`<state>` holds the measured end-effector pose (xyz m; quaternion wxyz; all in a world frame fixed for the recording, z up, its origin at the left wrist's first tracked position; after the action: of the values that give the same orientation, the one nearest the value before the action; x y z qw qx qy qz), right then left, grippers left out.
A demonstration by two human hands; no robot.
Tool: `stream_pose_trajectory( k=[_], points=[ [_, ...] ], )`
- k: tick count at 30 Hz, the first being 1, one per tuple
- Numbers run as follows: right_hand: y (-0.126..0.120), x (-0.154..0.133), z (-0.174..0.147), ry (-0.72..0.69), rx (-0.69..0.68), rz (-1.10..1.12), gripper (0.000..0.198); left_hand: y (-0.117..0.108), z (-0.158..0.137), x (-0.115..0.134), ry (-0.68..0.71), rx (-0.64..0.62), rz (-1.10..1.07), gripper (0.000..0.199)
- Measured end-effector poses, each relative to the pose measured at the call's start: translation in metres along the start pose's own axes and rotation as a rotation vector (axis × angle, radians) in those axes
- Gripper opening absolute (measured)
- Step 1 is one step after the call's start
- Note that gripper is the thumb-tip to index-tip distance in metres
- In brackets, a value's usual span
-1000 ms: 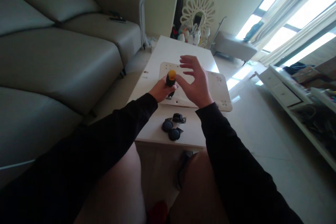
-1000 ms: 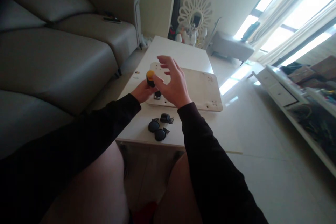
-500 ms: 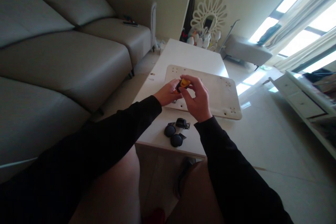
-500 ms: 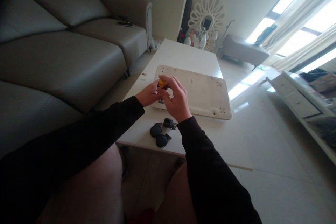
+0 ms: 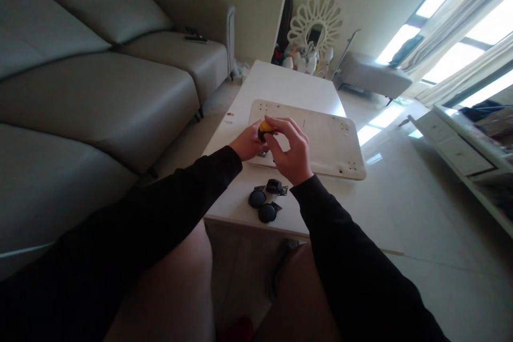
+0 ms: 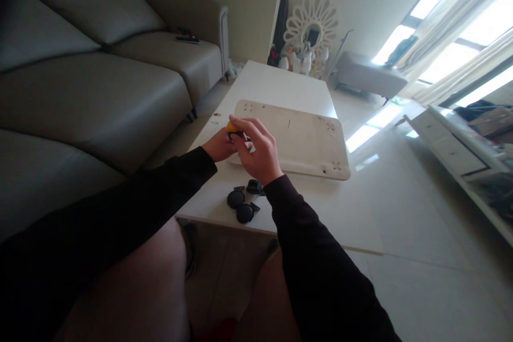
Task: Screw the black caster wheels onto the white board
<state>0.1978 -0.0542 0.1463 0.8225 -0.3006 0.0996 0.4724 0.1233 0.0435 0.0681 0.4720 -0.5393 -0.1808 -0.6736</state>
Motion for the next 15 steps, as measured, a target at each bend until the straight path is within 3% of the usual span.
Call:
stream_pose_trajectory(
  k=[4, 9, 15],
  points=[
    [-0.007, 0.007, -0.001, 0.032, 0.104, -0.053, 0.018, 0.001, 0.001, -0.004, 0.017, -0.012, 0.004, 0.029],
    [-0.007, 0.007, -0.001, 0.04, 0.072, 0.02, 0.019, 0.004, 0.002, 0.0, 0.077, -0.038, 0.061, 0.018],
    [-0.011, -0.002, 0.002, -0.015, 0.105, -0.071, 0.014, 0.005, 0.003, -0.004, 0.065, -0.074, 0.107, 0.032]
  ],
)
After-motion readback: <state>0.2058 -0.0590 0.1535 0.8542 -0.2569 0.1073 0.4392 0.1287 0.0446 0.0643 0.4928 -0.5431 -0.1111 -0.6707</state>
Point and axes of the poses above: each hand's wrist, its own z-axis towards the middle knuckle, its own y-axis out of the palm, x = y × z, the point moved 9 cm from there along z, towards the middle knuckle, and after that the axes turned 1 degree about y, right-handed, at the moved point
